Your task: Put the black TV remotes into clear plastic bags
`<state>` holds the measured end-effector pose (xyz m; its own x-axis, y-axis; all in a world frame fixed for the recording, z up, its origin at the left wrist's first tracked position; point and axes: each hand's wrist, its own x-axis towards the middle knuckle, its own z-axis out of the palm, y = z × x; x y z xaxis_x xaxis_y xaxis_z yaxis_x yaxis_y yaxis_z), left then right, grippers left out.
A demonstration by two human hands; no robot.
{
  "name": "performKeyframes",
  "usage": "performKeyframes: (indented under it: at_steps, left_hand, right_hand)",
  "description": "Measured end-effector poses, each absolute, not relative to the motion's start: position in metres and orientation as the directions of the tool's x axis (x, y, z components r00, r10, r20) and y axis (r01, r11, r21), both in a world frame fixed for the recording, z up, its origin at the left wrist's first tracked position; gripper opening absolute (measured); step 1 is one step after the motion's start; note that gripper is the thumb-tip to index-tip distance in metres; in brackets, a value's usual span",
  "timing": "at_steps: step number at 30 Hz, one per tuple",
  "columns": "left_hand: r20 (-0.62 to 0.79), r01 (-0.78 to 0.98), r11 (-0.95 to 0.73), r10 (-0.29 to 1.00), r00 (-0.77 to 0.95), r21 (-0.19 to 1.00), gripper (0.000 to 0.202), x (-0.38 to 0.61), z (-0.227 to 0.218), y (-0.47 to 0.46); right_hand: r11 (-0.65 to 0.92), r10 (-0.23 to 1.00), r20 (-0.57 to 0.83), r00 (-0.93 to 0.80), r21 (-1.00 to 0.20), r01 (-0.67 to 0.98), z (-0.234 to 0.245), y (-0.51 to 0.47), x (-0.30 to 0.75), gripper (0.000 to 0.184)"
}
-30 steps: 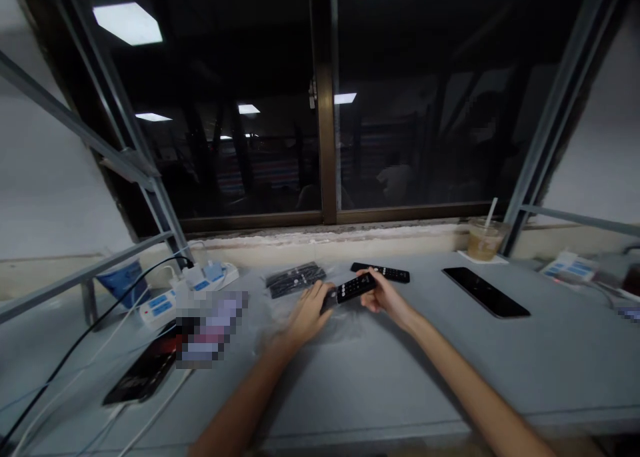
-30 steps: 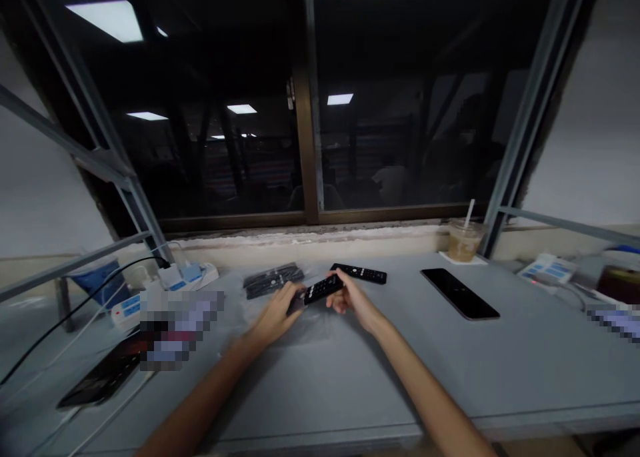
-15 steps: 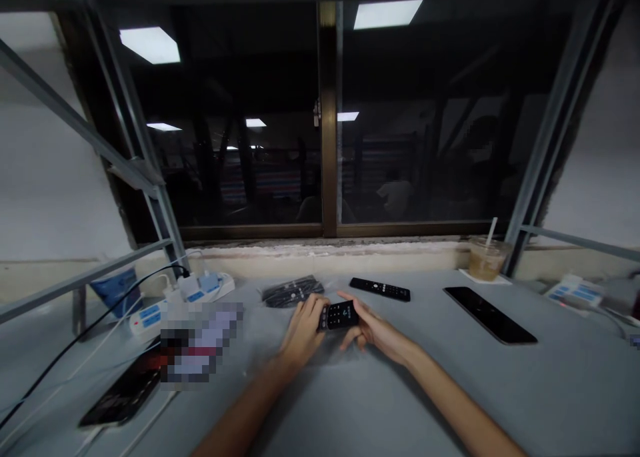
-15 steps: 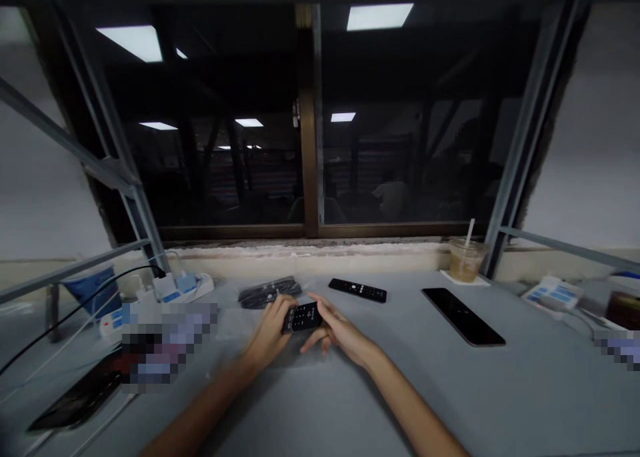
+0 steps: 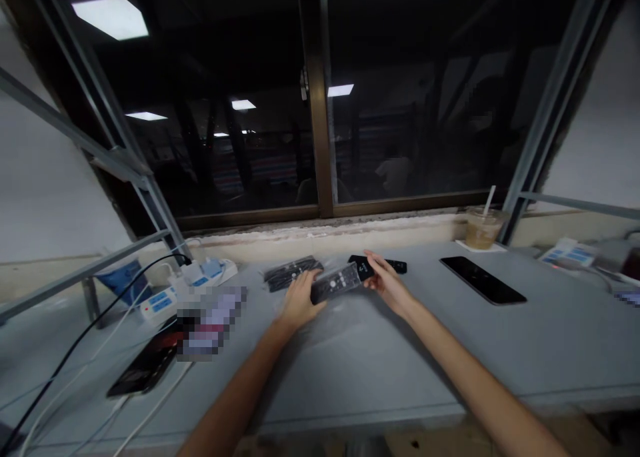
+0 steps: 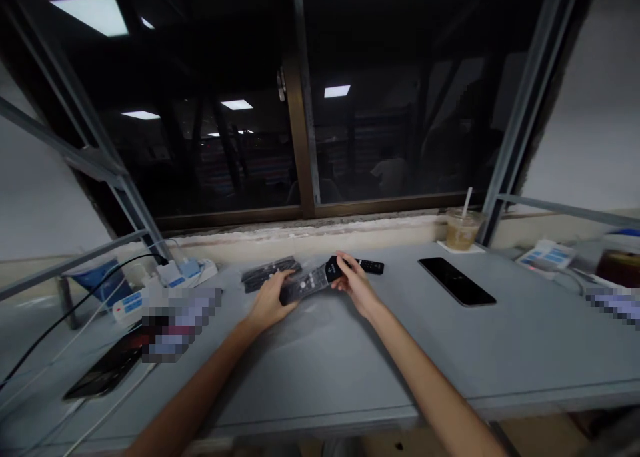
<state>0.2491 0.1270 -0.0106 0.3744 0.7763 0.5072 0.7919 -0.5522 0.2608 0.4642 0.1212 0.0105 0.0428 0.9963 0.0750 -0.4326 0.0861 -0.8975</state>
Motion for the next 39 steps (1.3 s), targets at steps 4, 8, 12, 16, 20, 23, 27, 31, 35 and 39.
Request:
performKeyframes:
  at_steps: [4, 8, 12, 16, 20, 23, 27, 31, 35, 39]
  left_hand:
    - [0.48, 0.806, -0.533, 0.795, 0.372, 0.258, 0.035, 0.239, -0.013, 0.134]
    - [0.492, 0.817, -0.531, 0.785, 0.376, 0.223, 0.033, 0.231, -0.012, 0.135]
    - [0.521, 0.795, -0.566, 0.757, 0.395, 0.22, 0.034, 0.23, -0.01, 0.134]
    - [0.528, 0.782, -0.586, 0.742, 0.412, 0.213, 0.037, 0.236, -0.01, 0.132]
    - [0.496, 0.8, -0.572, 0.756, 0.427, 0.182, 0.04, 0.242, -0.009, 0.127]
    - [0.494, 0.81, -0.564, 0.756, 0.43, 0.159, 0.04, 0.244, -0.007, 0.123]
    - [0.49, 0.799, -0.587, 0.739, 0.462, 0.131, 0.04, 0.245, -0.004, 0.12]
    - [0.491, 0.794, -0.601, 0.723, 0.487, 0.097, 0.044, 0.25, -0.003, 0.116]
    - [0.477, 0.772, -0.627, 0.712, 0.516, 0.101, 0.045, 0.256, -0.002, 0.112]
    - [0.449, 0.764, -0.634, 0.722, 0.527, 0.124, 0.047, 0.257, 0.001, 0.109]
  right_hand:
    - [-0.047, 0.998, -0.02, -0.057, -0.853, -0.52, 0.009, 0.123, 0.469, 0.025]
    - [-0.197, 0.969, -0.084, -0.232, -0.83, -0.522, 0.008, 0.121, 0.472, 0.028]
    - [-0.252, 0.933, -0.093, -0.347, -0.857, -0.45, 0.007, 0.117, 0.474, 0.038]
    - [-0.174, 0.956, -0.052, -0.289, -0.894, -0.413, 0.004, 0.116, 0.472, 0.038]
    - [-0.114, 0.975, -0.027, -0.222, -0.916, -0.385, 0.0, 0.117, 0.469, 0.039]
    - [-0.108, 0.969, -0.016, -0.245, -0.924, -0.366, -0.002, 0.117, 0.469, 0.043]
    - [-0.1, 0.97, -0.024, -0.244, -0.947, -0.306, -0.002, 0.115, 0.467, 0.049]
    - [-0.076, 0.977, -0.032, -0.212, -0.976, -0.204, -0.004, 0.116, 0.466, 0.055]
    - [-0.028, 0.986, -0.015, -0.165, -0.997, -0.077, -0.011, 0.121, 0.466, 0.055]
    - [0.003, 0.995, 0.002, -0.099, -1.0, 0.007, -0.015, 0.122, 0.463, 0.049]
